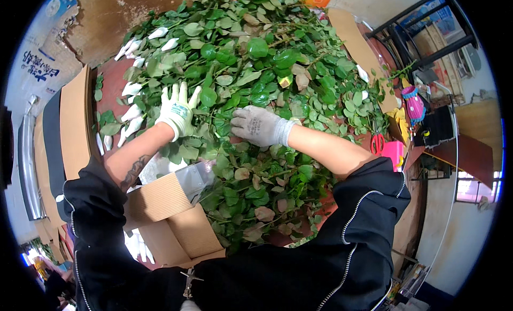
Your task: The person packages roses by placing them into a corrugated cardboard box along with green foliage, securing them with staples using a hand stapler.
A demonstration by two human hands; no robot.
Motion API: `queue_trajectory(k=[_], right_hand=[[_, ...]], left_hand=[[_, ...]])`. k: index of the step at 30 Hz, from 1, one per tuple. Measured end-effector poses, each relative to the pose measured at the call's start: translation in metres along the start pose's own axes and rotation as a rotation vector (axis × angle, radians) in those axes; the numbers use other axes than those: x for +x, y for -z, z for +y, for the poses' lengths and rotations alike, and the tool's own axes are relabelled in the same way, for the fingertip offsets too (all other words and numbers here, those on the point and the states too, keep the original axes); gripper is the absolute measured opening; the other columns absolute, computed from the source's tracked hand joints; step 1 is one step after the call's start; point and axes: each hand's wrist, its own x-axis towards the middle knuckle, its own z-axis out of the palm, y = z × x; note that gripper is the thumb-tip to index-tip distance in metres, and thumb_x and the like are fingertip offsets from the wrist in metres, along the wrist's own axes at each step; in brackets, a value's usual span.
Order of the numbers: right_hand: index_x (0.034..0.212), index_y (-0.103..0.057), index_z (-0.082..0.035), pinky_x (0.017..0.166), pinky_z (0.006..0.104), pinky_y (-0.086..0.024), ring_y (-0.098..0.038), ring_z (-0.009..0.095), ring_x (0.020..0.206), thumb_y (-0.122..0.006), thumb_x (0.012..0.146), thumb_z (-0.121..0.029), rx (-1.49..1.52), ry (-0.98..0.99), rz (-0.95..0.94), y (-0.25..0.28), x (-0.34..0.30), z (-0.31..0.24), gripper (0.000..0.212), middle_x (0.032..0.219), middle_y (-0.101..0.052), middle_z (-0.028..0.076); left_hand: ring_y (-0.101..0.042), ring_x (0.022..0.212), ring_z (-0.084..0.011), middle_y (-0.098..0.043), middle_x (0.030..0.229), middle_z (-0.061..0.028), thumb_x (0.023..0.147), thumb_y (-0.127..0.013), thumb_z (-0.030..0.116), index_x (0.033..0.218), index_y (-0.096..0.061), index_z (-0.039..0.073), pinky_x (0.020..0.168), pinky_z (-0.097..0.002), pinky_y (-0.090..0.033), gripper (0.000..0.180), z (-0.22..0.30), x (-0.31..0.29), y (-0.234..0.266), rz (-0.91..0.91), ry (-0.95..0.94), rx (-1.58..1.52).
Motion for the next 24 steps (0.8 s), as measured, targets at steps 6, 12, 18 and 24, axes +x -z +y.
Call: queue_trajectory(k=[6, 12, 18, 24], right_hand=[[0.102, -0.061, -0.013, 0.095, 0.037, -0.043, -0.053, 0.026, 0.116, -0.067, 0.074, -0.022, -0.102, -0.014, -0.094, 0.007, -0.016, -0.013, 0.03, 0.111, -0.06, 0.004], [0.102, -0.06, -0.013, 0.09, 0.0361, -0.046, -0.058, 0.024, 0.104, -0.067, 0.075, -0.023, 0.142, -0.106, -0.321, 0.05, -0.008, -0.035, 0.03, 0.106, -0.061, 0.003], [0.104, -0.061, -0.01, 0.089, 0.0378, -0.047, -0.057, 0.026, 0.106, -0.063, 0.078, -0.018, -0.018, -0.168, -0.036, 0.039, -0.02, 0.01, 0.027, 0.111, -0.06, 0.007], [0.124, -0.053, -0.012, 0.107, 0.0452, -0.036, -0.044, 0.033, 0.13, -0.06, 0.078, -0.012, -0.365, -0.218, 0.057, 0.015, 0.005, 0.054, 0.046, 0.137, -0.047, 0.012]], left_hand=[[-0.059, 0.107, -0.0333, -0.055, 0.123, -0.0173, 0.076, -0.073, 0.04, 0.146, -0.029, 0.017, 0.084, -0.0447, -0.049, 0.086, -0.026, 0.035, 0.0, 0.061, 0.021, -0.081], [-0.067, 0.094, -0.0327, -0.069, 0.104, -0.0173, 0.076, -0.058, 0.022, 0.114, -0.066, 0.011, 0.083, -0.0418, -0.054, 0.041, -0.073, 0.064, 0.078, 0.188, 0.156, -0.16], [-0.065, 0.098, -0.0334, -0.068, 0.102, -0.02, 0.079, -0.071, 0.031, 0.103, -0.069, 0.005, 0.084, -0.0394, -0.05, 0.036, -0.159, 0.058, 0.125, 0.28, 0.16, -0.35], [-0.065, 0.098, -0.0323, -0.069, 0.103, -0.0165, 0.082, -0.068, 0.034, 0.11, -0.068, 0.01, 0.086, -0.0362, -0.049, 0.037, -0.203, 0.065, 0.091, 0.335, 0.189, -0.522]])
